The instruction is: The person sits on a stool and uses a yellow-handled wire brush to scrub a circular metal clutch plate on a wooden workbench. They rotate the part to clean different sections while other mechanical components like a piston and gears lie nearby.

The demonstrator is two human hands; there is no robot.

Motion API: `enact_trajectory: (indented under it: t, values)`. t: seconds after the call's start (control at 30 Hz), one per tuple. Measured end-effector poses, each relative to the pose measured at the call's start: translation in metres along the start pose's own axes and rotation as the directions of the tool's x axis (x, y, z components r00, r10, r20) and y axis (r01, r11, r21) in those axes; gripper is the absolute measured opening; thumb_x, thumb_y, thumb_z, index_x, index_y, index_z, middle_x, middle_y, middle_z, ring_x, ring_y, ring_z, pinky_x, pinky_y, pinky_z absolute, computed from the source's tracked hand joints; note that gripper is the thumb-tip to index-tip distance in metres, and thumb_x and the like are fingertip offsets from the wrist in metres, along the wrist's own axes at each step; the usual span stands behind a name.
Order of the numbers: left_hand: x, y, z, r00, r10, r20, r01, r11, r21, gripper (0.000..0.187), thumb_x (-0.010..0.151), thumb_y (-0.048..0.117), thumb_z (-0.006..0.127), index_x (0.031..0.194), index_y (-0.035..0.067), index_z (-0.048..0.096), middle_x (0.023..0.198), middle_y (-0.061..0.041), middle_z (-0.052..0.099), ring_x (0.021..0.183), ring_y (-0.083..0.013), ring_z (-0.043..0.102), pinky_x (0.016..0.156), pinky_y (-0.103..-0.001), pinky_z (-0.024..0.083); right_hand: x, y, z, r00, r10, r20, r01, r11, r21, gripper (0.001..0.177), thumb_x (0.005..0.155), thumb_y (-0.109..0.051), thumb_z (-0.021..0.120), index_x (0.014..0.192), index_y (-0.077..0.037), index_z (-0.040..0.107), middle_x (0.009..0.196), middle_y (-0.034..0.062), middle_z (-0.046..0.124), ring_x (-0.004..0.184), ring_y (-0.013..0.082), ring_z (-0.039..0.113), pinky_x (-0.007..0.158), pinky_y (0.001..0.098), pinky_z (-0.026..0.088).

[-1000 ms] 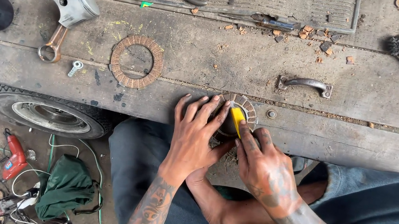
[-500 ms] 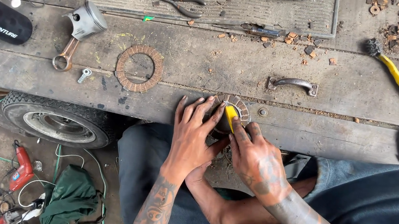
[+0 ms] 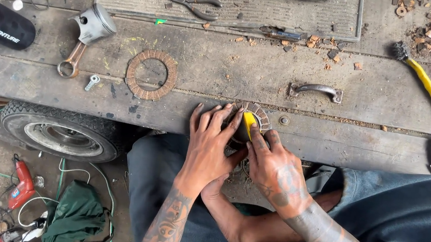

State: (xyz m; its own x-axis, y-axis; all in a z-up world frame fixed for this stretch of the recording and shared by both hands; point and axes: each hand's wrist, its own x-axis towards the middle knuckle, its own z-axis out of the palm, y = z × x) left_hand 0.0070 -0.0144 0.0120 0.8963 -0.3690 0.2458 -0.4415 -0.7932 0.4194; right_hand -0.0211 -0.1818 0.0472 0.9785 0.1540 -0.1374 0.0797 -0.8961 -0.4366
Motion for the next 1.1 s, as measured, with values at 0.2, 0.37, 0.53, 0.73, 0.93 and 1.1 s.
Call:
enact_trajectory:
  t: [0.2, 0.37, 0.53, 0.73, 0.93, 1.1]
  values:
    - [0.003, -0.002, 0.002, 1.000, 0.001, 0.007, -0.001, 0.999, 0.039, 0.072, 0.074, 0.043, 0.081, 0.137, 0.012, 0.065, 0.127, -0.012, 0.061, 0.119, -0.0324, 0.056, 0.118, -0.060, 0.026, 0.006, 0.001, 0.002, 1.000, 0.018, 0.000, -0.018, 1.000, -0.010, 0.042, 0.102, -0.030, 0.053, 0.141, -0.019, 0.061, 0.114, 0.0189, 0.066, 0.080, 0.0447, 0.076, 0.063, 0.0585, 0.065]
    - [0.006, -0.005, 0.012, 0.999, 0.035, -0.001, -0.035, 0.998, 0.061, 0.077, 0.064, 0.047, 0.087, 0.133, 0.018, 0.068, 0.125, -0.012, 0.061, 0.114, -0.0327, 0.055, 0.117, -0.063, 0.025, 0.019, 0.007, -0.003, 0.996, 0.016, -0.091, -0.012, 0.999, 0.038, 0.040, 0.102, -0.025, 0.054, 0.139, -0.012, 0.063, 0.111, 0.0232, 0.067, 0.072, 0.0462, 0.075, 0.059, 0.0600, 0.064]
    - [-0.004, -0.007, 0.017, 0.993, 0.052, -0.109, -0.056, 0.998, -0.034, 0.072, 0.073, 0.051, 0.085, 0.129, 0.010, 0.067, 0.129, -0.016, 0.061, 0.113, -0.0329, 0.059, 0.116, -0.057, 0.031, 0.004, 0.006, -0.014, 0.996, 0.055, -0.074, -0.045, 0.989, 0.138, 0.038, 0.101, -0.021, 0.054, 0.137, -0.012, 0.064, 0.105, 0.0234, 0.068, 0.067, 0.0435, 0.076, 0.057, 0.0574, 0.066]
    - [-0.002, -0.004, 0.013, 0.987, 0.055, -0.154, -0.066, 0.995, -0.072, 0.078, 0.079, 0.054, 0.081, 0.139, 0.010, 0.060, 0.137, -0.018, 0.061, 0.120, -0.0345, 0.061, 0.116, -0.055, 0.037, -0.009, 0.021, -0.007, 0.988, -0.059, -0.142, 0.062, 0.998, 0.015, 0.039, 0.097, -0.026, 0.059, 0.135, -0.019, 0.063, 0.101, 0.0114, 0.065, 0.059, 0.0387, 0.074, 0.049, 0.0537, 0.063]
    - [-0.003, -0.008, 0.014, 0.991, 0.086, -0.103, -0.088, 0.996, -0.018, 0.077, 0.079, 0.054, 0.080, 0.144, 0.017, 0.060, 0.138, -0.014, 0.061, 0.125, -0.0330, 0.059, 0.118, -0.056, 0.036, -0.012, 0.017, -0.007, 0.985, -0.072, -0.154, 0.068, 0.997, -0.026, 0.038, 0.096, -0.030, 0.059, 0.133, -0.023, 0.066, 0.097, 0.0068, 0.066, 0.057, 0.0322, 0.074, 0.048, 0.0505, 0.063]
    - [-0.003, -0.004, -0.001, 0.997, 0.080, -0.003, -0.080, 0.997, -0.011, 0.065, 0.094, 0.052, 0.069, 0.146, 0.014, 0.056, 0.143, -0.014, 0.059, 0.126, -0.0317, 0.056, 0.117, -0.052, 0.039, -0.012, 0.022, 0.004, 0.980, -0.115, -0.161, 0.087, 0.981, -0.172, 0.041, 0.097, -0.034, 0.061, 0.136, -0.020, 0.061, 0.105, 0.0015, 0.064, 0.053, 0.0294, 0.067, 0.033, 0.0414, 0.050]
